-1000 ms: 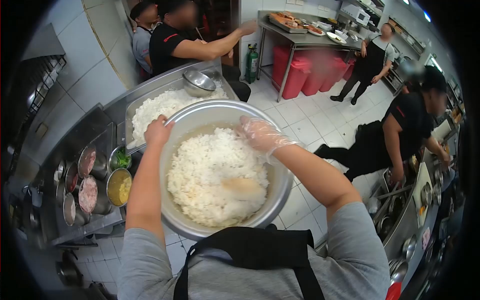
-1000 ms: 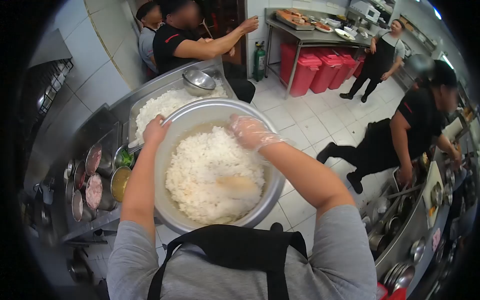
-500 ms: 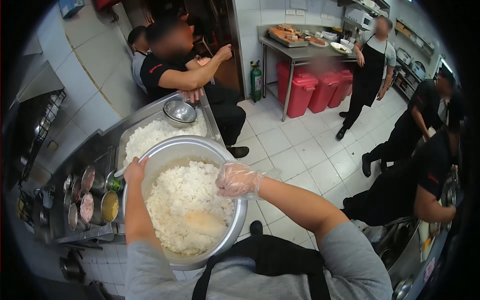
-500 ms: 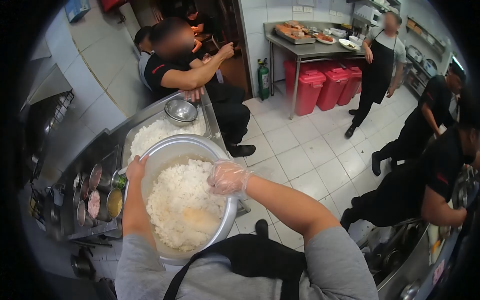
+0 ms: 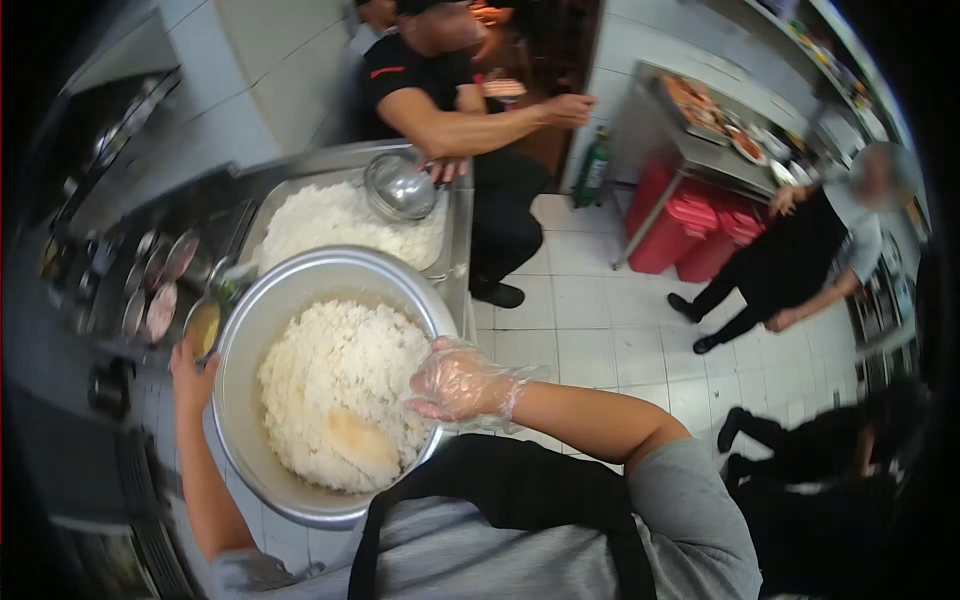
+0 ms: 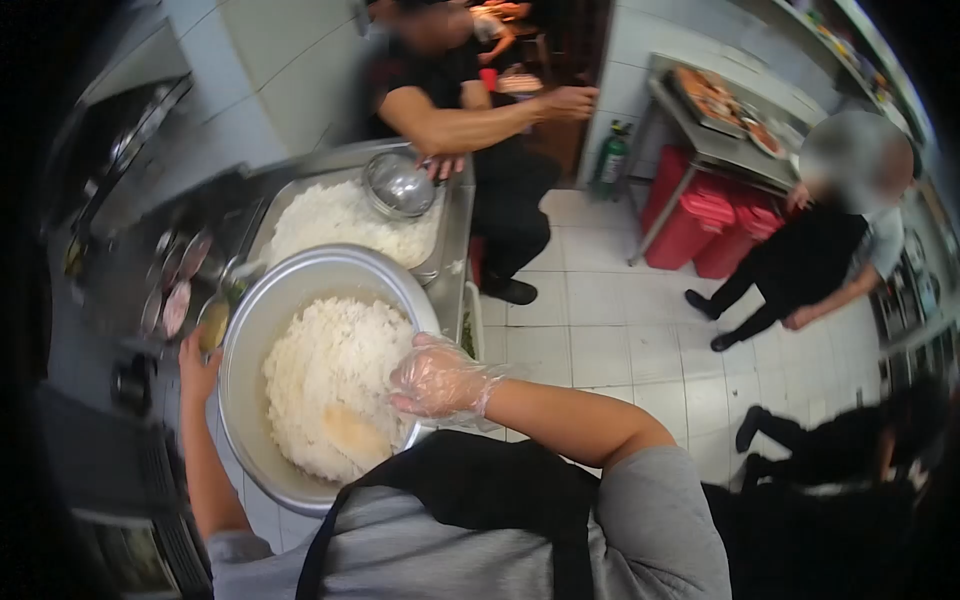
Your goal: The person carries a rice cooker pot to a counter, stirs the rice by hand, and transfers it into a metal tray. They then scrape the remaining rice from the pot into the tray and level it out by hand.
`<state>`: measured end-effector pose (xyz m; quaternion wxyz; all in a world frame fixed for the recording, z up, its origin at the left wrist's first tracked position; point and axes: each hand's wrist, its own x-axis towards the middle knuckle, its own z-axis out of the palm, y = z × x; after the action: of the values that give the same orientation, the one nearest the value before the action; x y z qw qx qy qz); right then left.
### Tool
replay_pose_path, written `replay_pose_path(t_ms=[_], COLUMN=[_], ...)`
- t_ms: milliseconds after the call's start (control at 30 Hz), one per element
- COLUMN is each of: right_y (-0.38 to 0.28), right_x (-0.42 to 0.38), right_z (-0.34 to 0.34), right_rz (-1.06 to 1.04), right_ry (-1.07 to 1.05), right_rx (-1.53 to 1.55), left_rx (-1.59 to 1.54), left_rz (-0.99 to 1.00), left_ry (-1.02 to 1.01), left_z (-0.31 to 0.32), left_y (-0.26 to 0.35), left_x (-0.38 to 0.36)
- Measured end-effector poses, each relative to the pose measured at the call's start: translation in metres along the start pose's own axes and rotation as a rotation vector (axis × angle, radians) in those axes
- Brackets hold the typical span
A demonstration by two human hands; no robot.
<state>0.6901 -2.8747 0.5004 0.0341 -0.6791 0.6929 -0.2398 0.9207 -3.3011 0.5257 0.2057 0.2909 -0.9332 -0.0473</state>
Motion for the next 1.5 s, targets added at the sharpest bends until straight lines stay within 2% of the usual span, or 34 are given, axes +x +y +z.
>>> replay_pose_path(t_ms=[67, 167, 233, 300, 367, 500, 533, 600, 667, 733, 833, 933, 1033, 1133, 1200, 1333, 1400, 1433, 1500], right_y=[0.008, 0.035, 0.042, 0.043, 0.044, 0.044, 0.053, 0.068, 0.060, 0.026, -0.023, -0.039, -0.003, 0.042, 0.037, 0.035, 0.023, 0.017, 0.033], right_x=[0.006, 0.016, 0.031, 0.050, 0.069, 0.131, 0.155, 0.203, 0.261, 0.292, 0.307, 0.321, 0.338, 0.317, 0.271, 0.178, 0.166, 0.162, 0.204], right_z=[0.003, -0.002, -0.017, -0.030, -0.035, -0.030, -0.010, 0.025, 0.068, 0.098, 0.149, 0.174, 0.195, 0.187, 0.148, 0.103, 0.055, 0.034, 0.030], right_rz=[-0.056, -0.253, -0.279, -0.339, -0.395, -0.571, -0.712, -0.651, -0.851, -0.846, -0.996, -0.784, -0.641, -0.222, -0.110, -0.567, -0.680, -0.743, -0.233], right_ry=[-0.039, -0.057, -0.307, -0.519, -0.669, -1.113, -1.176, -0.864, -0.682, -0.625, -0.560, -0.711, -0.994, -1.374, -1.553, -1.224, -1.218, -1.223, -1.481], right_rx=[0.001, 0.302, 0.279, 0.243, 0.220, 0.055, -0.113, 0.063, -0.214, -0.131, -0.149, -0.352, -0.446, 0.164, 0.238, -0.308, -0.277, -0.257, 0.418], left_rx=[0.067, -0.316, -0.787, -1.002, -1.122, -0.941, -0.930, -0.912, -0.898, -0.858, -0.771, -0.733, -0.761, -0.739, -0.729, -0.719, -0.653, -0.763, -0.972], left_rz=[-0.340, -0.795, -1.174, -1.322, -1.178, -1.228, -1.218, -1.220, -1.231, -1.234, -1.248, -1.294, -1.247, -1.257, -1.240, -1.184, -1.204, -1.176, -1.128], left_ry=[0.006, 0.133, 0.167, 0.499, 0.632, 0.652, 0.645, 0.641, 0.665, 0.627, 0.594, 0.569, 0.551, 0.582, 0.570, 0.559, 0.495, 0.547, 0.658], left_z=[-0.024, 0.002, -0.009, 0.022, 0.030, 0.027, 0.027, 0.022, 0.019, 0.019, 0.018, 0.019, 0.016, 0.016, 0.017, 0.027, 0.028, 0.028, 0.026], left_y=[0.001, 0.007, 0.108, 0.152, 0.193, 0.205, 0.200, 0.196, 0.198, 0.189, 0.187, 0.177, 0.170, 0.171, 0.167, 0.155, 0.150, 0.151, 0.157], left_x=[-0.083, -0.205, -0.230, -0.255, -0.251, -0.237, -0.236, -0.232, -0.223, -0.224, -0.219, -0.219, -0.215, -0.213, -0.214, -0.221, -0.225, -0.227, -0.236])
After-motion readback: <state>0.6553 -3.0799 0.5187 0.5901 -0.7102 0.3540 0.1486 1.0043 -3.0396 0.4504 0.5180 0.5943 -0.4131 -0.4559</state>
